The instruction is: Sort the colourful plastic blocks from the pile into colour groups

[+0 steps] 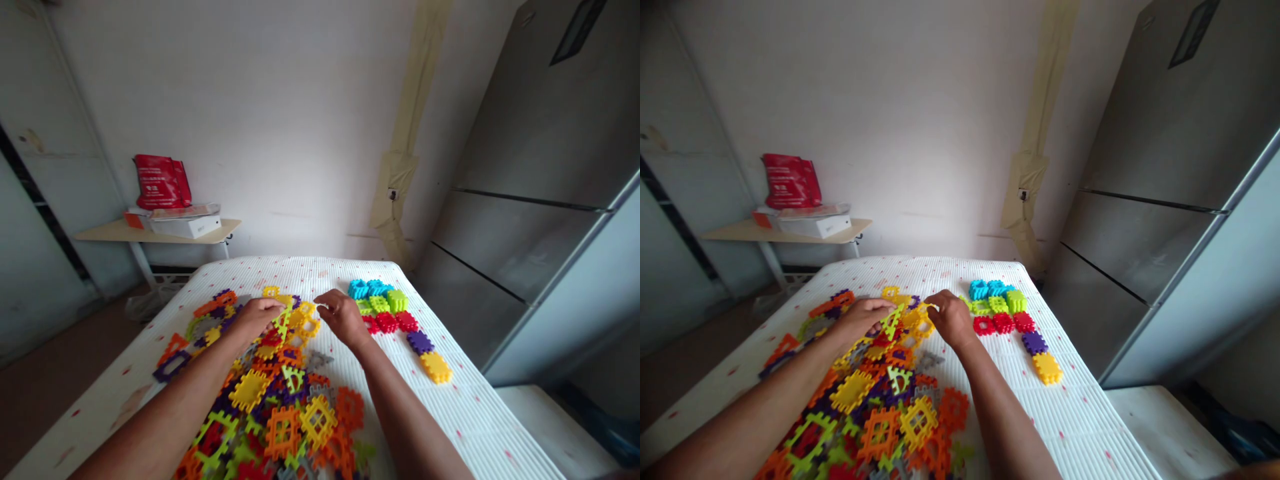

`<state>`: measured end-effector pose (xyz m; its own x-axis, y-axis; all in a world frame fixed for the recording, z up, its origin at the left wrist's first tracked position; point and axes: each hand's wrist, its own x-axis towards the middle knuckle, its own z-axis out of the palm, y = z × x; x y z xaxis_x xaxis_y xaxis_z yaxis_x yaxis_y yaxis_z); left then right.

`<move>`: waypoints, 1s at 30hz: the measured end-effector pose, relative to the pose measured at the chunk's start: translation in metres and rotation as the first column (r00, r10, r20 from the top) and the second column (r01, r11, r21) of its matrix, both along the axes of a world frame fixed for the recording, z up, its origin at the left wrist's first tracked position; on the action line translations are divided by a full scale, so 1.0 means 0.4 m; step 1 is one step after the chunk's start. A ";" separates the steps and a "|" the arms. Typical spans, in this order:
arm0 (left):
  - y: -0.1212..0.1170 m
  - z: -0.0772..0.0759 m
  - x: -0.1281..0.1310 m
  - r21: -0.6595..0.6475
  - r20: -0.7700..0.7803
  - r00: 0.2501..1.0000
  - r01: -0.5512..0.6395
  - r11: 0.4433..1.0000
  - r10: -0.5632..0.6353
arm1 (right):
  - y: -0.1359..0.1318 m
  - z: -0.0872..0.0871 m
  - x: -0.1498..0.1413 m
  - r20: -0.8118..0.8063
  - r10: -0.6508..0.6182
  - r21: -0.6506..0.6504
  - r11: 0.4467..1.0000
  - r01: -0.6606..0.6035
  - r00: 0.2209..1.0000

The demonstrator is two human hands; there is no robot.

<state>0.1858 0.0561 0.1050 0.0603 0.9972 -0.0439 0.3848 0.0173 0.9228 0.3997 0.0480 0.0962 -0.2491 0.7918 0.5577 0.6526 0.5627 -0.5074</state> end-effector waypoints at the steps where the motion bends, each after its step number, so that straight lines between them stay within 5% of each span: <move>1: -0.005 0.007 0.005 -0.003 0.017 0.999 0.030 1.000 -0.030 | -0.005 -0.001 -0.012 -0.009 0.059 0.009 0.998 -0.059 0.998; 6: -0.017 0.019 0.026 0.027 0.082 0.983 0.162 0.986 -0.164 | -0.019 -0.005 -0.046 -0.021 0.281 -0.029 0.959 -0.282 0.959; 15: -0.037 -0.005 0.015 -0.021 0.078 0.964 0.258 0.966 -0.256 | -0.016 -0.009 -0.052 0.090 0.325 -0.097 0.944 -0.316 0.942; 17: -0.046 0.001 -0.003 -0.013 0.042 0.972 0.233 0.972 -0.233 | 0.002 -0.013 -0.027 0.110 0.257 -0.096 0.964 -0.247 0.960; 20: -0.071 0.013 -0.054 0.034 -0.041 0.989 0.146 0.989 -0.145 | 0.042 -0.026 0.044 0.119 -0.020 -0.078 0.997 0.029 0.993; 24: -0.132 0.009 -0.151 0.093 -0.190 0.980 -0.037 0.995 0.054 | 0.088 -0.051 0.140 0.179 -0.374 -0.111 0.911 0.397 0.910; 30: -0.208 -0.041 -0.260 0.086 -0.397 0.881 -0.244 0.966 0.258 | 0.124 -0.082 0.147 0.287 -0.441 -0.150 0.856 0.495 0.850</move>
<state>0.0817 -0.0272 0.0887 -0.2080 0.9779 0.0221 0.7093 0.1353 0.6918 0.4587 0.0976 0.0634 0.0800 0.9379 0.3377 0.9243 0.0571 -0.3774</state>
